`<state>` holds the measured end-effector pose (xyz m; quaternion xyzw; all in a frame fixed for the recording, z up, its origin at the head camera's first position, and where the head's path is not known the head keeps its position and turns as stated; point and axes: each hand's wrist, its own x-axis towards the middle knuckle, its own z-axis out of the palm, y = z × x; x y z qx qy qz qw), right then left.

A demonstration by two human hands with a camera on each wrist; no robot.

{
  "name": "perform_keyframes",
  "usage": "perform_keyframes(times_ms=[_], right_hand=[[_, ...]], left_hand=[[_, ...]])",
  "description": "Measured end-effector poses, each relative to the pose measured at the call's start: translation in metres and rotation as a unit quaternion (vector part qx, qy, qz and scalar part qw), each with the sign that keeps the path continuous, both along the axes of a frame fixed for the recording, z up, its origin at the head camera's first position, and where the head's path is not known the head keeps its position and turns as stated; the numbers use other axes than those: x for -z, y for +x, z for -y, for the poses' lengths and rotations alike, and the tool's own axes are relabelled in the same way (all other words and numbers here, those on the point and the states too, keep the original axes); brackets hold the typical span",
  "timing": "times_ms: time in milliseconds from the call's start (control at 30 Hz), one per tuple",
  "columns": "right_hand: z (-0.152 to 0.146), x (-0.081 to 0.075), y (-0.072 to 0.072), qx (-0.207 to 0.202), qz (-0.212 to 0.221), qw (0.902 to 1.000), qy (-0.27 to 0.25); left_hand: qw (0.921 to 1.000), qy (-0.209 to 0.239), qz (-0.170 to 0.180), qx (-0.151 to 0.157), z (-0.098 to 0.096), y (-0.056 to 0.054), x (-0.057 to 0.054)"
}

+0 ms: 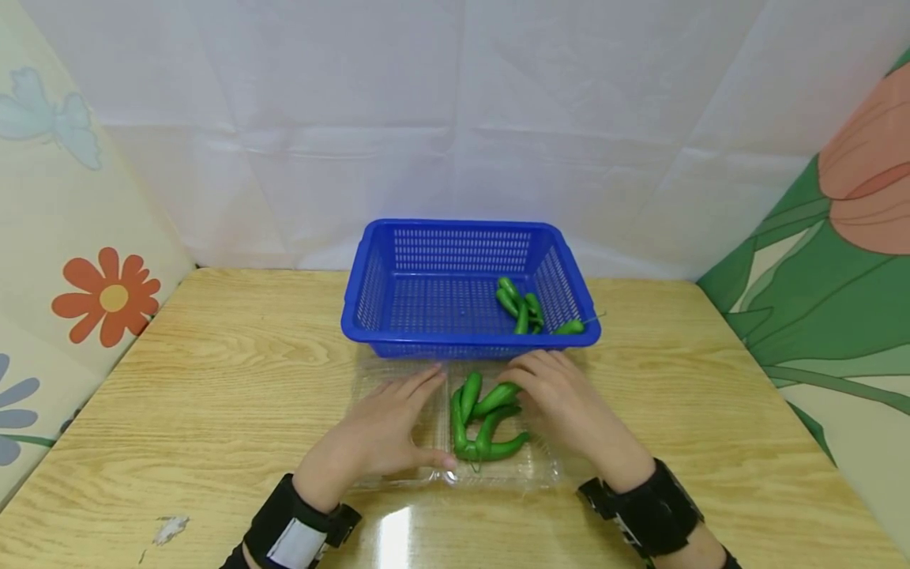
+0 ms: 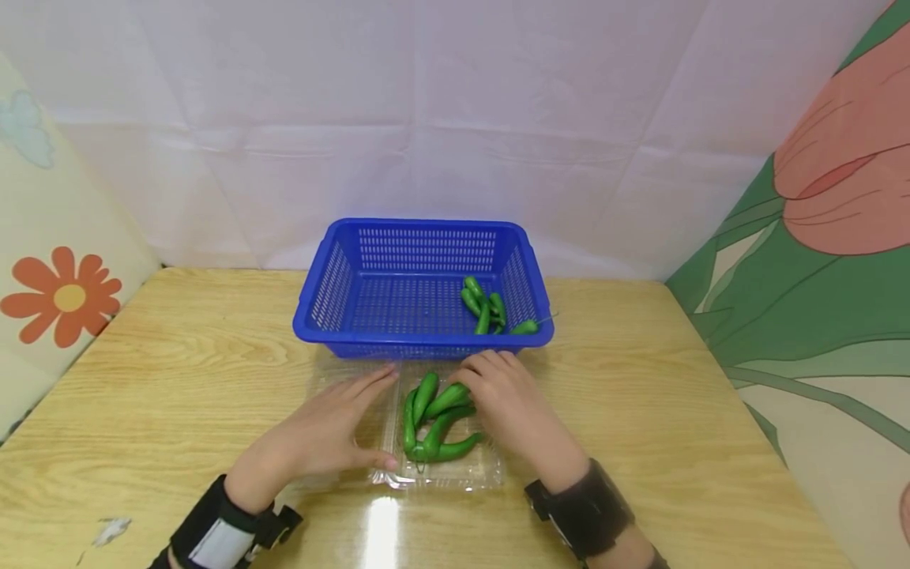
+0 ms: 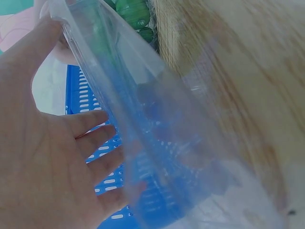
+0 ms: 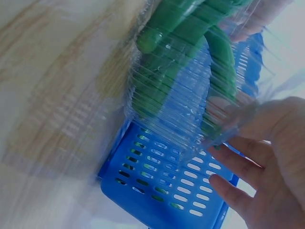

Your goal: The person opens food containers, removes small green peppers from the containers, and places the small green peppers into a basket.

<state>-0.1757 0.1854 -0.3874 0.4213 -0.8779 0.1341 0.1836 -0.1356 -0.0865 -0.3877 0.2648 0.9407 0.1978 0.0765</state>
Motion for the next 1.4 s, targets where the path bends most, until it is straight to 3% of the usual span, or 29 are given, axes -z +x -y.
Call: perform_keyframes(times_ms=[1400], right_hand=[[-0.003,-0.028,0.012,0.006,-0.038,0.9992,-0.010]], left_hand=[[1.0000,-0.002,0.006,-0.006,-0.001,0.000,0.000]])
